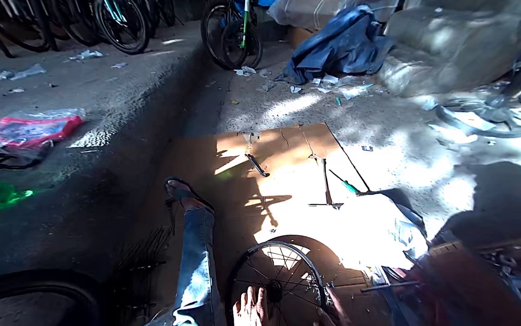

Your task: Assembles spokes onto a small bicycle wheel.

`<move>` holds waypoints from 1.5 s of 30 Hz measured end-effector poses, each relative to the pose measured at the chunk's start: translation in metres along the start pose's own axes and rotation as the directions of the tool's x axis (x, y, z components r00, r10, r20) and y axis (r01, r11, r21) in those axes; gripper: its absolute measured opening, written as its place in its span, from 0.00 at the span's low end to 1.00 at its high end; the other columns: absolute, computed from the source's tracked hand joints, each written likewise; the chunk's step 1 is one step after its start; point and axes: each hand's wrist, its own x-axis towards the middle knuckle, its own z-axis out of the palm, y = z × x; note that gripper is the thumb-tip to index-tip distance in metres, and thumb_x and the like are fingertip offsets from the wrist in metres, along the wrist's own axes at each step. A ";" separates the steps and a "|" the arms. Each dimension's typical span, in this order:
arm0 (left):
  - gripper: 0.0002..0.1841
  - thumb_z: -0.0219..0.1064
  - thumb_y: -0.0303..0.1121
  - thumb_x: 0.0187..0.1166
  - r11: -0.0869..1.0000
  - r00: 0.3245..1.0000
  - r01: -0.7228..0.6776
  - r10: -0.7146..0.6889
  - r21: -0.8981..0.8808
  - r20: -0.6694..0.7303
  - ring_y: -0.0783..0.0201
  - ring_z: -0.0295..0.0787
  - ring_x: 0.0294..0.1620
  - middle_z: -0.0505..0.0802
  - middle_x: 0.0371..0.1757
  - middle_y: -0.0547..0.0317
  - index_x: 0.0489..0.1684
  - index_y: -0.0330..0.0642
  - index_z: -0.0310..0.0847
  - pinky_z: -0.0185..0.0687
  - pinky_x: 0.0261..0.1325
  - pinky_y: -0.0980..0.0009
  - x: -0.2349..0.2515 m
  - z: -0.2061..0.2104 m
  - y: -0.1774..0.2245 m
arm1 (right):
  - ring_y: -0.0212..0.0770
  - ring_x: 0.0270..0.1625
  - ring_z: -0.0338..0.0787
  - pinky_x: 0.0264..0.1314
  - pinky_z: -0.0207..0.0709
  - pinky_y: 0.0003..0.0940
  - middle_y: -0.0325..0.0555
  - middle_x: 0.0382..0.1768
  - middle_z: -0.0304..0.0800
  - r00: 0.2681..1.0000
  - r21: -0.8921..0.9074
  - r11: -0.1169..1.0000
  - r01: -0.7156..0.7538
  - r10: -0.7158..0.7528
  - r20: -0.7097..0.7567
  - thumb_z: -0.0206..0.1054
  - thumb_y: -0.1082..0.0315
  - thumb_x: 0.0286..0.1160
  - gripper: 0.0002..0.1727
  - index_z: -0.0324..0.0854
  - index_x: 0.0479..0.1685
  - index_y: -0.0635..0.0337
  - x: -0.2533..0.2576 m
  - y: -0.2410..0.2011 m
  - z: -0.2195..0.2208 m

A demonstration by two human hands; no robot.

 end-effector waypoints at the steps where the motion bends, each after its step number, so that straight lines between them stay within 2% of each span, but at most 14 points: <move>1: 0.31 0.65 0.57 0.78 0.997 0.999 -0.044 0.046 0.058 -0.027 0.40 0.76 0.78 0.82 0.79 0.42 0.75 0.48 0.83 0.70 0.76 0.38 -0.007 0.003 -0.002 | 0.47 0.52 0.94 0.55 0.90 0.48 0.57 0.75 0.78 0.999 -0.005 0.999 0.049 -0.049 0.007 0.68 0.62 0.81 0.46 0.44 0.96 0.50 -0.005 0.000 0.002; 3: 0.24 0.58 0.50 0.86 0.994 0.998 -0.055 0.051 0.093 0.048 0.43 0.79 0.78 0.85 0.76 0.46 0.70 0.48 0.86 0.69 0.78 0.39 -0.014 0.002 -0.002 | 0.43 0.59 0.92 0.63 0.88 0.45 0.52 0.85 0.69 0.991 -0.036 0.991 0.131 -0.130 0.037 0.67 0.62 0.82 0.41 0.53 0.95 0.49 -0.009 0.006 0.003; 5: 0.25 0.56 0.52 0.86 1.000 0.987 0.015 -0.019 0.026 0.161 0.47 0.86 0.71 0.91 0.68 0.50 0.67 0.47 0.87 0.76 0.73 0.41 -0.015 -0.002 0.002 | 0.45 0.62 0.90 0.65 0.86 0.46 0.55 0.74 0.81 0.987 -0.076 0.984 0.162 -0.160 0.026 0.68 0.60 0.80 0.27 0.78 0.78 0.56 -0.010 0.013 0.002; 7: 0.24 0.62 0.54 0.82 0.954 0.949 0.159 -0.077 -0.253 0.305 0.47 0.93 0.57 0.95 0.54 0.47 0.57 0.44 0.89 0.85 0.61 0.40 -0.011 0.000 0.005 | 0.46 0.63 0.87 0.64 0.84 0.44 0.56 0.64 0.86 0.991 -0.115 0.985 0.130 -0.126 0.042 0.69 0.57 0.79 0.17 0.91 0.57 0.58 -0.011 0.011 0.000; 10: 0.17 0.67 0.44 0.85 0.549 0.932 0.293 0.021 -0.783 0.363 0.63 0.83 0.25 0.89 0.27 0.56 0.41 0.36 0.87 0.81 0.33 0.64 -0.013 0.029 0.017 | 0.46 0.61 0.86 0.60 0.84 0.42 0.58 0.63 0.83 0.998 -0.113 0.993 0.033 -0.028 0.049 0.72 0.51 0.75 0.20 0.91 0.44 0.62 -0.013 -0.002 0.000; 13: 0.15 0.68 0.41 0.86 0.291 0.929 0.362 -0.031 -0.886 0.369 0.66 0.84 0.22 0.92 0.27 0.56 0.39 0.35 0.87 0.82 0.30 0.68 -0.010 0.049 0.046 | 0.49 0.67 0.84 0.67 0.80 0.47 0.59 0.69 0.81 0.995 -0.301 0.954 0.007 0.024 0.100 0.69 0.44 0.76 0.25 0.92 0.47 0.60 -0.009 -0.010 -0.005; 19: 0.19 0.65 0.45 0.88 0.293 0.940 0.335 -0.171 -0.896 0.295 0.60 0.91 0.28 0.93 0.29 0.51 0.44 0.33 0.87 0.89 0.38 0.62 -0.010 0.063 0.059 | 0.50 0.69 0.83 0.71 0.77 0.48 0.59 0.65 0.85 0.980 -0.425 0.896 0.133 -0.053 0.193 0.67 0.51 0.80 0.20 0.92 0.41 0.61 -0.010 -0.014 -0.013; 22: 0.19 0.69 0.38 0.84 0.292 0.901 0.279 -0.409 -0.915 0.144 0.45 0.90 0.48 0.92 0.45 0.34 0.55 0.24 0.85 0.83 0.61 0.46 -0.010 0.067 0.047 | 0.51 0.66 0.86 0.68 0.82 0.46 0.64 0.65 0.83 0.986 -0.335 0.934 0.128 -0.082 0.148 0.68 0.56 0.80 0.20 0.89 0.45 0.68 -0.014 -0.012 -0.008; 25: 0.18 0.75 0.34 0.78 0.278 0.861 0.247 -0.502 -0.928 0.079 0.49 0.91 0.43 0.93 0.44 0.36 0.52 0.24 0.85 0.87 0.55 0.49 -0.003 0.078 0.036 | 0.50 0.64 0.88 0.65 0.85 0.44 0.67 0.66 0.82 0.988 -0.274 0.953 0.132 -0.104 0.114 0.68 0.57 0.80 0.21 0.88 0.50 0.72 -0.017 -0.013 -0.005; 28: 0.16 0.75 0.33 0.78 0.300 0.868 0.210 -0.496 -0.931 0.036 0.49 0.92 0.42 0.93 0.43 0.37 0.50 0.25 0.86 0.87 0.54 0.49 0.002 0.080 0.034 | 0.55 0.68 0.84 0.73 0.75 0.48 0.69 0.61 0.86 0.972 -0.360 0.905 0.225 -0.183 0.147 0.67 0.57 0.81 0.22 0.88 0.46 0.74 -0.017 -0.025 -0.007; 34: 0.14 0.74 0.41 0.78 0.637 0.906 0.322 -0.422 -0.700 0.033 0.46 0.93 0.57 0.96 0.49 0.44 0.47 0.38 0.93 0.81 0.68 0.43 0.010 0.050 0.027 | 0.51 0.63 0.87 0.71 0.77 0.48 0.62 0.55 0.91 0.974 -0.384 0.899 0.210 -0.156 0.166 0.66 0.56 0.82 0.21 0.90 0.48 0.69 -0.011 -0.044 -0.006; 36: 0.14 0.73 0.42 0.79 0.664 0.902 0.353 -0.428 -0.659 0.052 0.45 0.92 0.59 0.96 0.50 0.44 0.47 0.39 0.94 0.80 0.69 0.42 0.010 0.041 0.029 | 0.52 0.65 0.86 0.73 0.75 0.49 0.64 0.58 0.89 0.978 -0.389 0.902 0.186 -0.130 0.165 0.65 0.56 0.82 0.22 0.89 0.51 0.71 -0.012 -0.054 -0.003; 41: 0.14 0.73 0.40 0.79 0.680 0.912 0.323 -0.409 -0.658 0.025 0.46 0.92 0.59 0.96 0.53 0.44 0.50 0.39 0.93 0.81 0.69 0.43 0.013 0.032 0.030 | 0.40 0.50 0.91 0.63 0.80 0.44 0.48 0.41 0.94 0.969 -0.375 0.897 0.232 -0.178 0.174 0.63 0.57 0.84 0.19 0.91 0.42 0.65 -0.006 -0.061 -0.001; 45: 0.15 0.73 0.41 0.79 0.690 0.913 0.341 -0.405 -0.639 0.050 0.44 0.91 0.61 0.95 0.54 0.43 0.50 0.39 0.93 0.79 0.70 0.42 0.015 0.024 0.030 | 0.42 0.53 0.91 0.66 0.78 0.46 0.49 0.43 0.95 0.964 -0.405 0.880 0.247 -0.181 0.195 0.62 0.56 0.85 0.20 0.91 0.44 0.65 -0.003 -0.069 0.000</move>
